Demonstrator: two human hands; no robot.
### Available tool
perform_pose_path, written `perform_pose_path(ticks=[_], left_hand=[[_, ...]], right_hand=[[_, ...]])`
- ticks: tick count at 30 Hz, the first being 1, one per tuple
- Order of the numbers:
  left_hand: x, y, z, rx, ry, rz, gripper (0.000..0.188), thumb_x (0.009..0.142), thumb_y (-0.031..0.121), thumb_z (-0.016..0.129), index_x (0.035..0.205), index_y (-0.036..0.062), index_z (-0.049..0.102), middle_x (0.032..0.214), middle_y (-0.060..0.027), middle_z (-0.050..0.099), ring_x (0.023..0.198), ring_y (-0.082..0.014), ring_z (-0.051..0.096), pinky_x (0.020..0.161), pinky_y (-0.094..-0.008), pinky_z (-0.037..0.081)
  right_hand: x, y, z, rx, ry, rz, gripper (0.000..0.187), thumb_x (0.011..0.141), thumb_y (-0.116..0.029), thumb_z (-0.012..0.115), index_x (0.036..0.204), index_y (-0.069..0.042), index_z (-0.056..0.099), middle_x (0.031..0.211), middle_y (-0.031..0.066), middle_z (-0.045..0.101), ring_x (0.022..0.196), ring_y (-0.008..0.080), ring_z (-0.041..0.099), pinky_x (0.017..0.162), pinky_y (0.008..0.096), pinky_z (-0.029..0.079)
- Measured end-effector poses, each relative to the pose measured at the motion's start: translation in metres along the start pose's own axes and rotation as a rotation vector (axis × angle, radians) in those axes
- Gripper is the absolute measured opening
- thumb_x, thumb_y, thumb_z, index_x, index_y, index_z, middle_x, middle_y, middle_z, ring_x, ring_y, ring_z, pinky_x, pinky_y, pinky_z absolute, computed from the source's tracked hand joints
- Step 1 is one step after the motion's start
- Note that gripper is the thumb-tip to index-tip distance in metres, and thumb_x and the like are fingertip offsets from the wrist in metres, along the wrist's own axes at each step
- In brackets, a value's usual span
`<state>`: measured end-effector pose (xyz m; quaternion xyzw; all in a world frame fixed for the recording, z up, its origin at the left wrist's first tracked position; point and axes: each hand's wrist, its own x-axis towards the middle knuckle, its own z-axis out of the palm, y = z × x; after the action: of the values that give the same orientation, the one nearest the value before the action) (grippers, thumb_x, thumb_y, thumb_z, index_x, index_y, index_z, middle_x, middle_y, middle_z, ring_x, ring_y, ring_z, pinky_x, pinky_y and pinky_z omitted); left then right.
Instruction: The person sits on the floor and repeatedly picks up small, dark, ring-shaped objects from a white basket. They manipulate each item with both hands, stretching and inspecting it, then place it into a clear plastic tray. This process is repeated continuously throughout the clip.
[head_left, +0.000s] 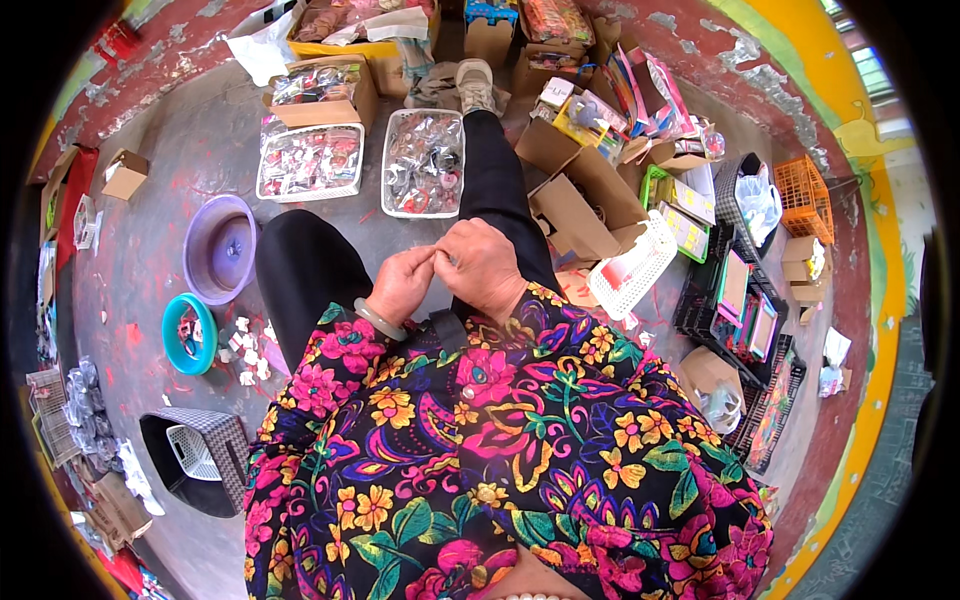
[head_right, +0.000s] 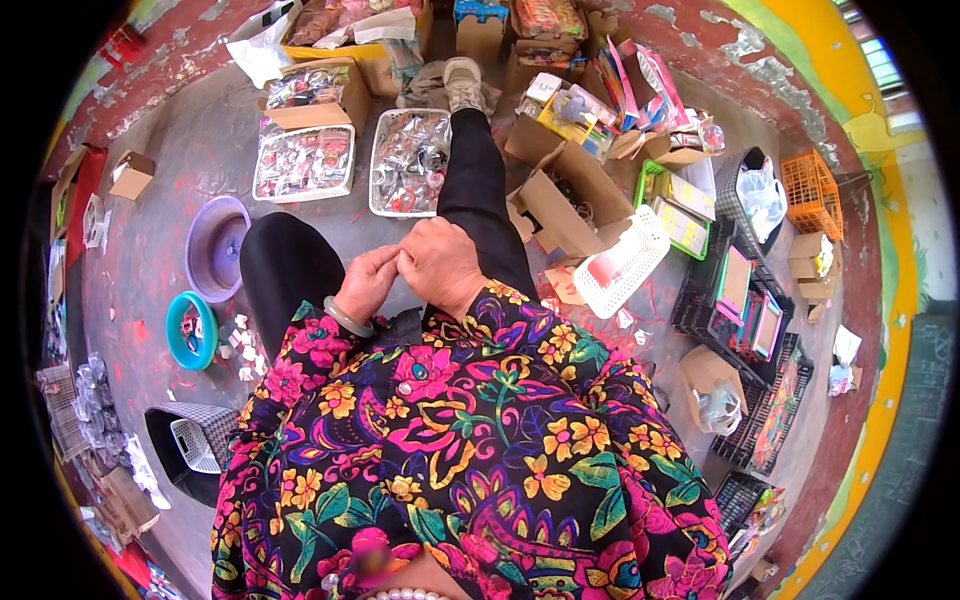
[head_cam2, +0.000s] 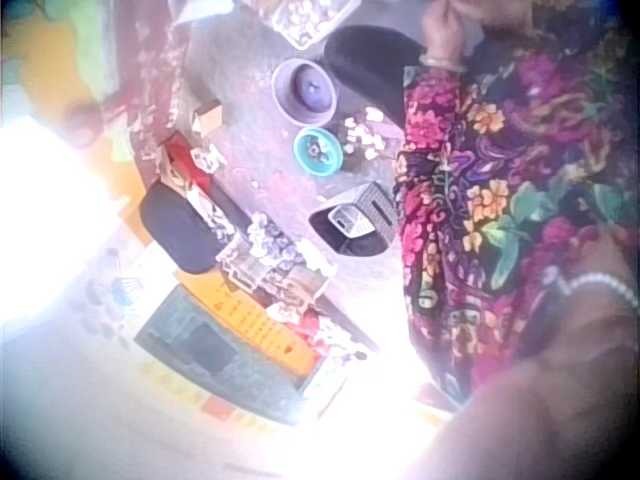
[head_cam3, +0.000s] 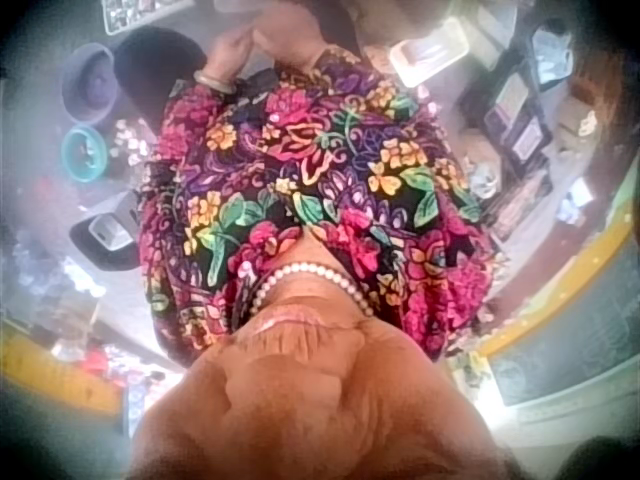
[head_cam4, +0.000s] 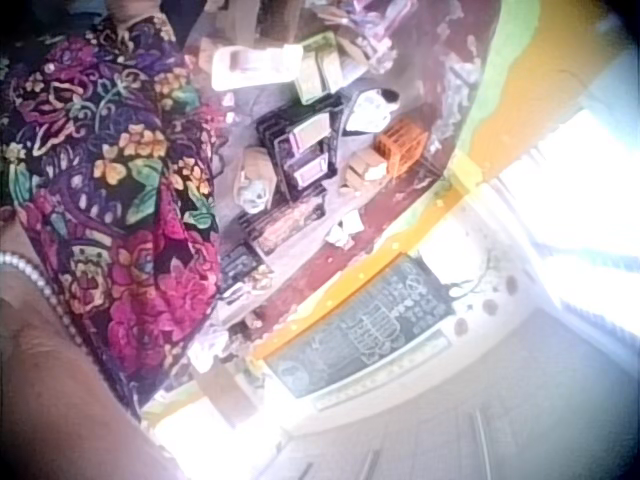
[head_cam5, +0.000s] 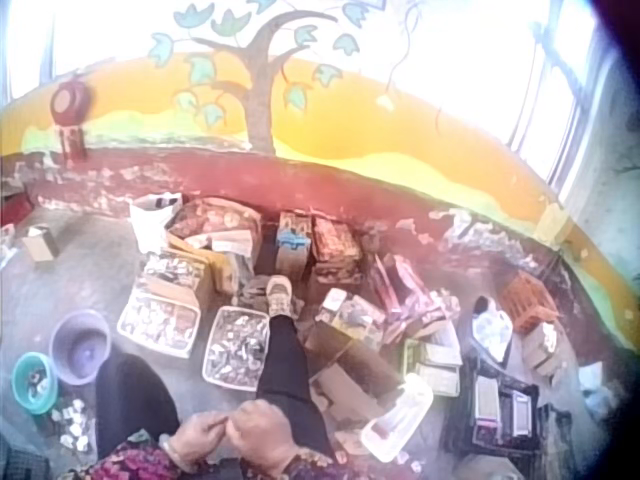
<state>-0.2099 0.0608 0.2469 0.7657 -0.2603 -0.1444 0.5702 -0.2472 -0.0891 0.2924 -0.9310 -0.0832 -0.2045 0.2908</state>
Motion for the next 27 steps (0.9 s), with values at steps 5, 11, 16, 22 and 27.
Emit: perform_pose_path(ticks=[5,11,16,22,27], left_hand=[[0.003,0.006,-0.002,-0.004,0.003,0.021,0.021,0.084,0.006,0.051,0.100,-0.0007,0.061,0.085,-0.0178,0.062,0.081,-0.0303,0.060,0.070,-0.0319,0.046],[0.001,-0.003,-0.002,-0.413,-0.072,-0.184,0.026,0.091,0.010,0.046,0.107,-0.0058,0.057,0.102,-0.0124,0.061,0.093,-0.0186,0.059,0.084,-0.0270,0.046],[0.001,0.005,-0.004,-0.735,-0.071,-0.338,0.028,0.092,0.010,0.041,0.109,-0.0092,0.053,0.107,-0.0170,0.058,0.103,-0.0239,0.057,0.092,-0.0315,0.044],[0.002,0.009,-0.006,-0.836,-0.070,-0.368,0.029,0.092,0.010,0.042,0.109,-0.0102,0.053,0.108,-0.0183,0.058,0.104,-0.0252,0.056,0.093,-0.0332,0.044],[0.002,0.012,-0.008,-0.813,-0.023,-0.370,0.029,0.093,0.013,0.043,0.108,-0.0097,0.053,0.107,-0.0176,0.058,0.102,-0.0237,0.057,0.091,-0.0313,0.045]], right_hand=[[0.000,0.003,0.001,0.094,0.001,0.079,0.007,0.068,-0.015,0.060,0.067,-0.009,0.062,0.071,0.0045,0.058,0.073,0.0251,0.056,0.063,0.0355,0.047],[0.001,0.006,-0.003,0.197,0.016,0.157,0.008,0.067,-0.014,0.059,0.068,-0.008,0.064,0.070,0.0056,0.059,0.071,0.0263,0.057,0.061,0.0340,0.047],[-0.001,0.025,-0.010,0.549,-0.082,0.496,0.012,0.069,-0.011,0.059,0.074,-0.003,0.066,0.066,0.0023,0.060,0.060,0.0138,0.056,0.056,0.0262,0.044],[-0.025,0.058,-0.040,1.002,-0.051,0.805,0.008,0.074,-0.004,0.062,0.079,0.002,0.066,0.072,0.0013,0.062,0.065,0.0058,0.053,0.061,0.0170,0.040],[-0.073,0.095,-0.085,1.021,0.119,0.911,0.010,0.076,-0.007,0.063,0.082,0.000,0.066,0.074,0.0019,0.063,0.066,0.0071,0.054,0.062,0.0186,0.042]])
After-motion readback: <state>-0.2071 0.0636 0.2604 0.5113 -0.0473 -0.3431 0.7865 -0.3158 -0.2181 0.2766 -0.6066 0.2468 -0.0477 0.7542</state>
